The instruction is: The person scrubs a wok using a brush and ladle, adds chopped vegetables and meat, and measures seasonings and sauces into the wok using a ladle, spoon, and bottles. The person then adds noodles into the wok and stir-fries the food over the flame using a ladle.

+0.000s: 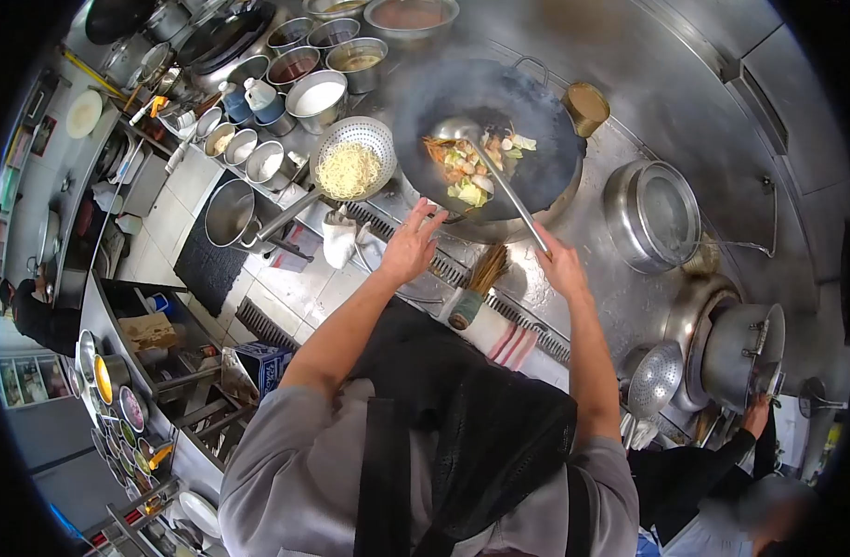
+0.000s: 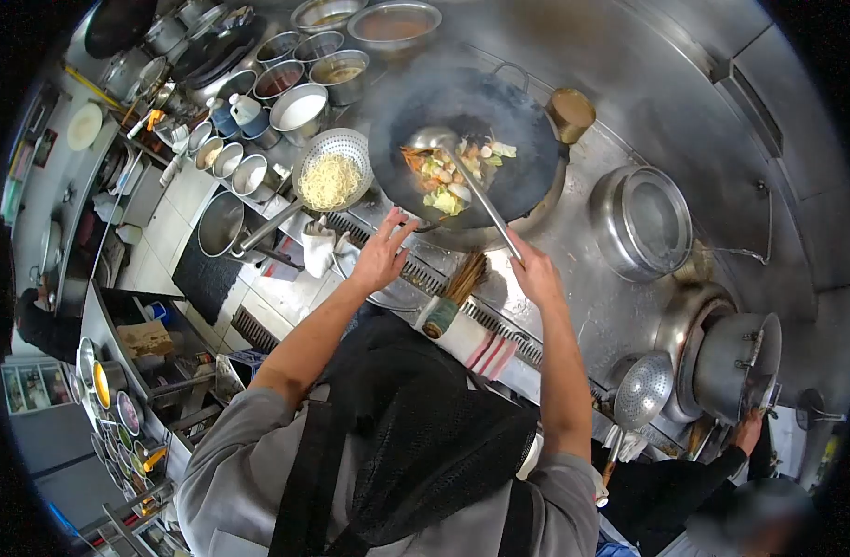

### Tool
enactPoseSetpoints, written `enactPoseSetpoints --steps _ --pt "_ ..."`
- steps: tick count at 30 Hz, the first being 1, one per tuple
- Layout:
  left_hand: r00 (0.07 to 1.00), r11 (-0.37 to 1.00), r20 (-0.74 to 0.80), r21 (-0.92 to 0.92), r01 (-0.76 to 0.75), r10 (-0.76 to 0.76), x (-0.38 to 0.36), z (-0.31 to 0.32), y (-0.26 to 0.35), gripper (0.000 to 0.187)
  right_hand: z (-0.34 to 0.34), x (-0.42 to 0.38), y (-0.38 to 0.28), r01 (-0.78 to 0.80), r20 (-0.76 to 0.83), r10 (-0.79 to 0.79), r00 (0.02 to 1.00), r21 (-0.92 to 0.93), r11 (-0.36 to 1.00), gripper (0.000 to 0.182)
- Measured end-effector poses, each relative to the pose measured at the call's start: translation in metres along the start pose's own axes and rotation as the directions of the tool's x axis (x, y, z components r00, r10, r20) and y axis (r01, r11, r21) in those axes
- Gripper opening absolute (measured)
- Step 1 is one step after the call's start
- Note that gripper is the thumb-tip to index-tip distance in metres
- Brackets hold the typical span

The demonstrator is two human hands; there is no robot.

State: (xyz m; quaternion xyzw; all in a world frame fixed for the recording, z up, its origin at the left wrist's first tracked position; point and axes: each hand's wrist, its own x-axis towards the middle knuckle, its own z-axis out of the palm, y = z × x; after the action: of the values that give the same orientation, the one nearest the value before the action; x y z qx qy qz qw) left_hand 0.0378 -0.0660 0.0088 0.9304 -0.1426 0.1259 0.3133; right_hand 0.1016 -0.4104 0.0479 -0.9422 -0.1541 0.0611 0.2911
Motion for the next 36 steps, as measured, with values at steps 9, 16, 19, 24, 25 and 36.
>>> enactPoseSetpoints --steps 9,16,19,24,25,36 --pt "0.998 0.989 0.034 -0.141 -0.041 0.046 0.003 -0.013 -0.017 0.065 -0.099 -0.15 -0.107 -0.552 0.261 0.486 0.834 0.385 0.74 0.055" --pt "0.975 0.968 0.173 -0.232 -0.097 0.139 0.009 -0.032 -0.048 0.062 -0.057 -0.147 -0.142 -0.422 0.033 0.421 0.907 0.04 0.906 0.056" --pt "0.95 0.943 0.212 -0.29 -0.163 0.229 0.015 -0.038 -0.065 0.067 -0.022 -0.137 -0.147 -0.45 -0.16 0.437 0.885 -0.049 0.892 0.055" --pt "0.94 0.857 0.181 -0.487 -0.17 0.289 0.016 -0.081 -0.097 0.055 0.017 -0.09 -0.196 -0.516 -0.161 0.557 0.815 0.236 0.824 0.06" --pt "0.962 0.866 0.084 -0.461 -0.192 0.258 0.013 -0.092 -0.107 0.052 0.03 -0.07 -0.211 -0.461 -0.106 0.543 0.833 0.409 0.787 0.063" --pt "0.687 0.914 -0.615 -0.158 0.374 -0.387 0.049 -0.261 -0.336 0.089 0.128 0.262 -0.42 -0.28 0.378 -0.064 0.924 0.779 0.561 0.066"
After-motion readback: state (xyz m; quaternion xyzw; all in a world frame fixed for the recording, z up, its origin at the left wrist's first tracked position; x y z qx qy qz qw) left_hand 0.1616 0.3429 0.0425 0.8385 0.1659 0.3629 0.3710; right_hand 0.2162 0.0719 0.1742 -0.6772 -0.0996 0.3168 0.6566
